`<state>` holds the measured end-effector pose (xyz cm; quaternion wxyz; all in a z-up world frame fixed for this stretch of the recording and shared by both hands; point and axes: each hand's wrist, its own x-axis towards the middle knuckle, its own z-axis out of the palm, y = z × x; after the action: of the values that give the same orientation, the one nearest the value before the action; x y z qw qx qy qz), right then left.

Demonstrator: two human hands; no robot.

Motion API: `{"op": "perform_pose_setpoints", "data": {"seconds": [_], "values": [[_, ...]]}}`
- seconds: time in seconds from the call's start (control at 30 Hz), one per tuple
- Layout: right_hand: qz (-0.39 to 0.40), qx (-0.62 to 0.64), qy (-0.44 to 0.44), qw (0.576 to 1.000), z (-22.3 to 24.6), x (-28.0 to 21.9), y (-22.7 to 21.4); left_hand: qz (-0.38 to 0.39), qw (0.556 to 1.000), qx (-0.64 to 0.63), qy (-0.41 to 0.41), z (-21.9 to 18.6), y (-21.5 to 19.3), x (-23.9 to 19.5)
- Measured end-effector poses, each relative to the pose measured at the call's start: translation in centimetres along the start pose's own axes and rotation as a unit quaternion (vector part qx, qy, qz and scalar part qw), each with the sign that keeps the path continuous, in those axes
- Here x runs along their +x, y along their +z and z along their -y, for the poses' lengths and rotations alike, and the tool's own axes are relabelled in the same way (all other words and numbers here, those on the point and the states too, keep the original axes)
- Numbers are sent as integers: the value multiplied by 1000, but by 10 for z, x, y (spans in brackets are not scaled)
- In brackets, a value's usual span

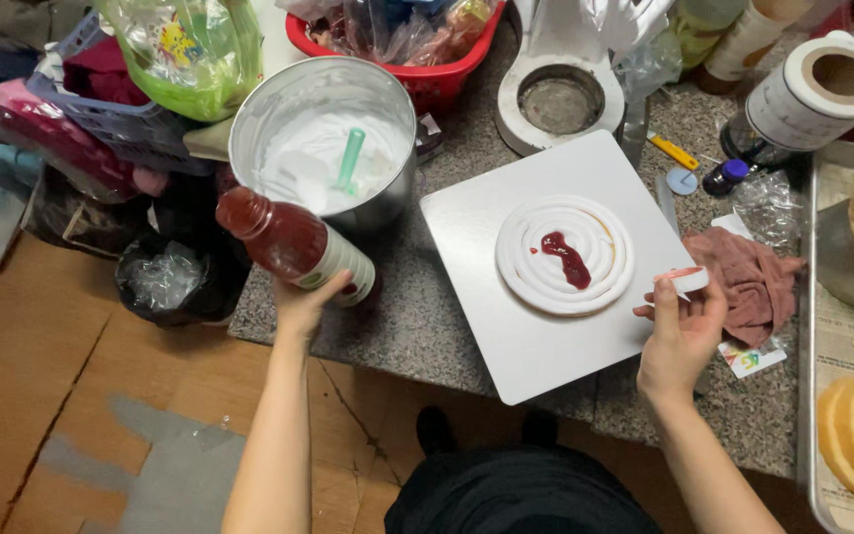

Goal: The person assembles a layered cake by piping white cream onto a cake layer, spreading red jam over the cream, and placing another cake layer on top. This process is repeated to build multiple layers.

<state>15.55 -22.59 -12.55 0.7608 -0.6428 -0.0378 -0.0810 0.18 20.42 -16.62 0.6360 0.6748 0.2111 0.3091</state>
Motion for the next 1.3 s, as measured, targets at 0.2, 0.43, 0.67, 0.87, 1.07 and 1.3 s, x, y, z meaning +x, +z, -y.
{"op": "perform_pose_setpoints", "data": {"seconds": [0.2, 0.43, 0.67, 0.87, 1.07, 1.3], "values": [[-13, -4, -26, 1000, 7, -8, -1, -58, 970, 199, 125, 14, -4, -13], [-98, -60, -41, 992, -2, -33, -35, -123, 971, 199, 51, 55, -15, -39], [-222, -123, -86, 963, -76, -27, -127, -141, 955, 256, 52, 91, -18, -37], [-237, -219, 73, 944, -161, -40, -212, -192, 930, 234, -211, 107, 19, -94], [-167, -396, 45, 902, -144, -30, -226, -10, 906, -97, -412, 86, 91, -122], [-91, -561, -109, 816, -88, -12, -186, 50, 881, -192, -429, 14, 161, -101]]}}
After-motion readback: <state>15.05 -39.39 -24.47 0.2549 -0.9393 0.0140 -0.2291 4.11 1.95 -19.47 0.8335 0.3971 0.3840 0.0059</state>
